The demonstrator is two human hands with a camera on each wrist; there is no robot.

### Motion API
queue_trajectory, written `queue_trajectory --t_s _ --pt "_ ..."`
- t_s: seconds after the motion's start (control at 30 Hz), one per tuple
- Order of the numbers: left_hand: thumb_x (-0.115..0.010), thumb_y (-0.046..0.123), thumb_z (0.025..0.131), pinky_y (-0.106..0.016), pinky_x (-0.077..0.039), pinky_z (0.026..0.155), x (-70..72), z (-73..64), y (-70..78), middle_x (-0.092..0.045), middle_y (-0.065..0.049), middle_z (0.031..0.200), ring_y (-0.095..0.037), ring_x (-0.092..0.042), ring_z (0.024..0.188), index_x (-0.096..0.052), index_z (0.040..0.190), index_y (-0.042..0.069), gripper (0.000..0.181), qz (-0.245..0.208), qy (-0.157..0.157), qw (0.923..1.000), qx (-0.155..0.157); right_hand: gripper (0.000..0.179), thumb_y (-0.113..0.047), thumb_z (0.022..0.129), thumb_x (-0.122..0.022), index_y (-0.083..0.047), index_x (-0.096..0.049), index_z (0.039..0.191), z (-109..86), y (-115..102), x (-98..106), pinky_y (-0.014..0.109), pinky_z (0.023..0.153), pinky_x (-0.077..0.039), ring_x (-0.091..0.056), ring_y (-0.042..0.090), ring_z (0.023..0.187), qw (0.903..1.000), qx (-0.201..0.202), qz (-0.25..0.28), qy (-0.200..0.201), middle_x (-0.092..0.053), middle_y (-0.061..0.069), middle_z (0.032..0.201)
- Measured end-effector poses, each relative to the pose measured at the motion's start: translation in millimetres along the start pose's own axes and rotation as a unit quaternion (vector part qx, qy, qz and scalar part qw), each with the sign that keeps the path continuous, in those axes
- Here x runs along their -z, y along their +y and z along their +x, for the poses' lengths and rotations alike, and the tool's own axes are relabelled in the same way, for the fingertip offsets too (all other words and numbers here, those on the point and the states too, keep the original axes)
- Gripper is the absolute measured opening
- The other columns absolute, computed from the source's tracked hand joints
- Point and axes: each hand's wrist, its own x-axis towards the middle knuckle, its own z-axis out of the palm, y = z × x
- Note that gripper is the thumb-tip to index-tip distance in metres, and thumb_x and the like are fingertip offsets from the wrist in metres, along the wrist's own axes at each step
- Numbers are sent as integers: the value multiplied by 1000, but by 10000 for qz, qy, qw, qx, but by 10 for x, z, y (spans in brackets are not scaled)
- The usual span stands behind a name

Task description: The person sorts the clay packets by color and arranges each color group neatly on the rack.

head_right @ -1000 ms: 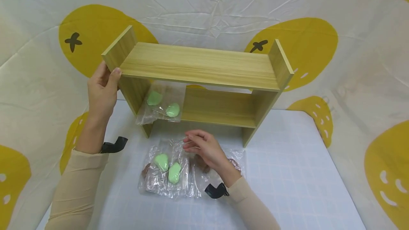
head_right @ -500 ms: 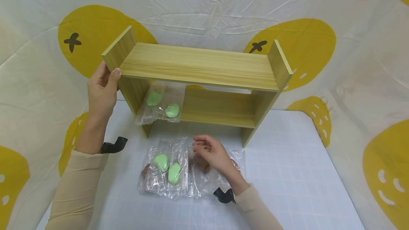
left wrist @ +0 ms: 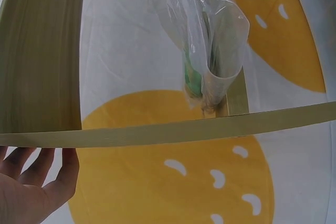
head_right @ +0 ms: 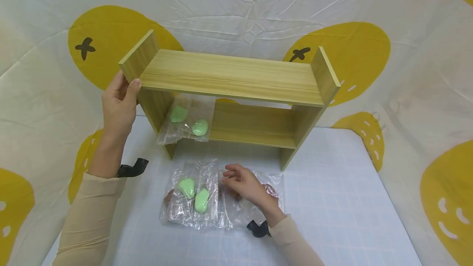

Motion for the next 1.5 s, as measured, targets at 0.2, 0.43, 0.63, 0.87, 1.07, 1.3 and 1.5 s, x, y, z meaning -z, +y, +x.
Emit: queue_trajectory --t_s 0.2,0.43,0.63,0.87,1.07,1.3,1.5 --pt "-59 8 100 -36 -46 102 -10 2 11 -58 -14 138 -25 -55 124 -55 144 9 44 12 -17 10000 -37 59 -19 99 -65 11 -41 144 26 95 -2 45 90 -54 -65 40 107 9974 -369 587 -216 -58 30 130" --pt "-59 8 101 -37 -44 104 -27 0 40 -57 -13 140 -25 -55 125 -54 145 9 44 81 -1 10000 -19 58 -10 98 -63 17 -36 143 73 152 -34 50 90 -53 -62 46 110 9869 -561 1429 -489 -55 35 130" --pt "-59 7 101 -38 -44 105 -75 -34 168 -57 -14 140 -25 -54 126 -54 144 8 44 7 -10 10000 -41 55 -5 99 -59 20 -34 141 102 177 -64 50 90 -54 -61 48 111 9827 -549 1690 -517 -56 37 128" --pt "-59 8 101 -38 -43 105 -62 -21 131 -57 -13 139 -25 -54 126 -54 144 8 44 69 -13 10000 -2 54 -9 99 -60 17 -39 141 127 237 -84 47 90 -54 -62 42 111 9789 -734 1827 -542 -57 31 130" --pt "-59 8 101 -37 -44 105 -24 7 16 -57 -13 140 -25 -54 126 -54 144 9 44 17 -21 10000 -21 52 -9 99 -59 17 -41 140 117 254 -127 42 97 -50 -62 36 114 9713 -775 2178 -560 -55 28 133" --pt "-58 8 101 -37 -44 105 -56 -43 142 -57 -14 139 -25 -55 125 -54 144 8 44 84 -39 9999 -52 62 -2 96 -63 14 -32 147 111 279 -224 41 101 -47 -58 34 120 9690 -428 2251 -920 -44 31 145" --pt "-58 7 101 -37 -44 105 -88 -82 246 -57 -14 140 -25 -54 126 -54 145 7 44 134 -37 9999 -69 67 0 92 -67 16 -32 147 106 292 -341 35 100 -48 -57 31 122 9751 -479 1960 -923 -46 30 144"
